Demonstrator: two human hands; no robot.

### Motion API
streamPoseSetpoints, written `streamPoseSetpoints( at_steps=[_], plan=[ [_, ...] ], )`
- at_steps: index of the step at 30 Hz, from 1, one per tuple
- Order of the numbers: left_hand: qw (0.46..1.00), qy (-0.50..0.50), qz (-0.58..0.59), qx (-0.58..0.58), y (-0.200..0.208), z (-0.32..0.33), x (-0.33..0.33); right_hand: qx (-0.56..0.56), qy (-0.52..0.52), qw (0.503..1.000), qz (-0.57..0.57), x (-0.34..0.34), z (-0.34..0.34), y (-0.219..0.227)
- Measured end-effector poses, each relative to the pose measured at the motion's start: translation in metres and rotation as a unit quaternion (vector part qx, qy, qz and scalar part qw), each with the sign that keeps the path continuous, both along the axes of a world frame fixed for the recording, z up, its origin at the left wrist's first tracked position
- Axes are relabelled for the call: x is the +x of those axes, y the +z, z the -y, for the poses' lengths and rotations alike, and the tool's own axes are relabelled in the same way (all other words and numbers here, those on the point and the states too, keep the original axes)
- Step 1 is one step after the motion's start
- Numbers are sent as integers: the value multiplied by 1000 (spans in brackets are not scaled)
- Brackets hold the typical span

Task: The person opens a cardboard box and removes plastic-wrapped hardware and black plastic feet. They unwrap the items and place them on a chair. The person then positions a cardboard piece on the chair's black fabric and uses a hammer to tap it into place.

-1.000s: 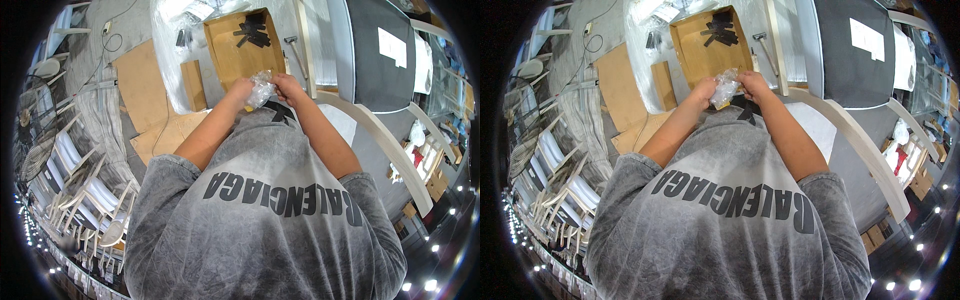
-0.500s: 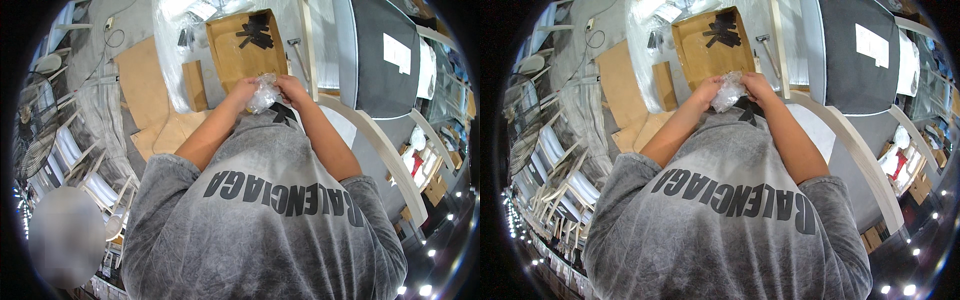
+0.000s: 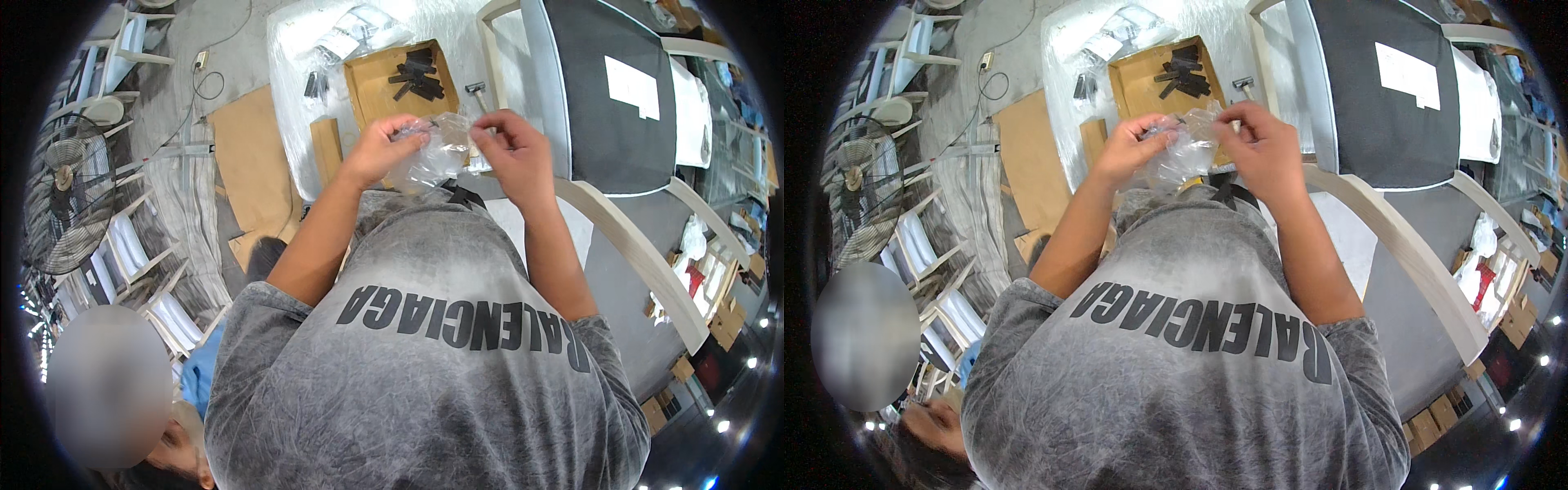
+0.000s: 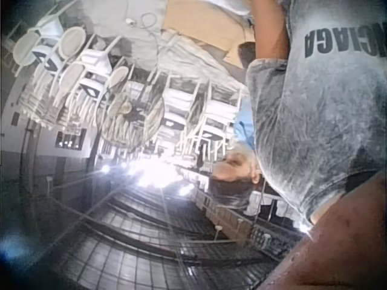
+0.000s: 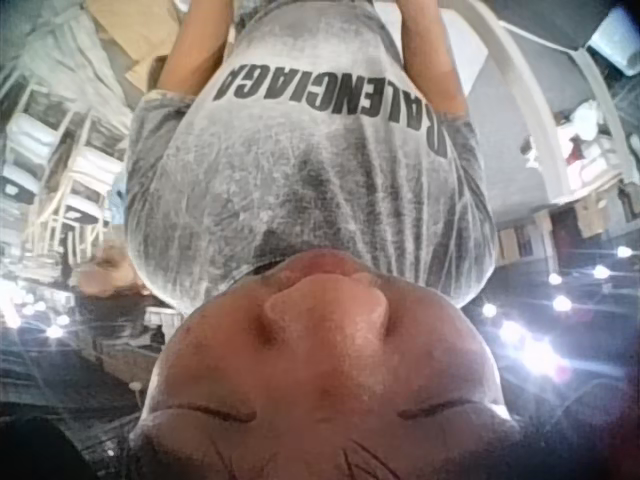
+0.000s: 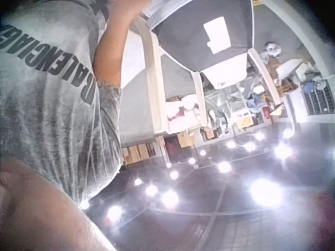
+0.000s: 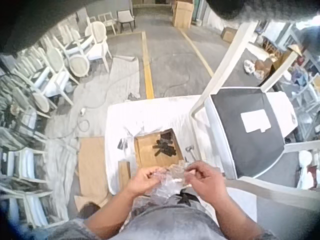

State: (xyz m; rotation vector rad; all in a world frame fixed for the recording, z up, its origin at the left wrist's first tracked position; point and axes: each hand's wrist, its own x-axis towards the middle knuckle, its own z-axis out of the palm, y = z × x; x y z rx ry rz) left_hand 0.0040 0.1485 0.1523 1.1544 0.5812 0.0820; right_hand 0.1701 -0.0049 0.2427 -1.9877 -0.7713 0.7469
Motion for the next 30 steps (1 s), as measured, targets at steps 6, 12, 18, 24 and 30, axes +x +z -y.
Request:
streamPoseSetpoints(
  at_steps=[6,12,18,24,30],
  plan=[
    [984,-70,-30,163,37,-2,5,-37,108,991,69,-9,-21,14],
    [968,-74,-32,236,49,9,3,-24,175,982,65,-5,-15,15],
    [953,-46,-9,298,47,17,3,-52,169,982,73,-7,-10,11],
    [946,-12,-12,324,54,31,7,-26,164,983,82,-8,0,-2],
    [946,-71,-57,312,48,28,7,-28,177,980,91,-10,3,-2]
  ],
)
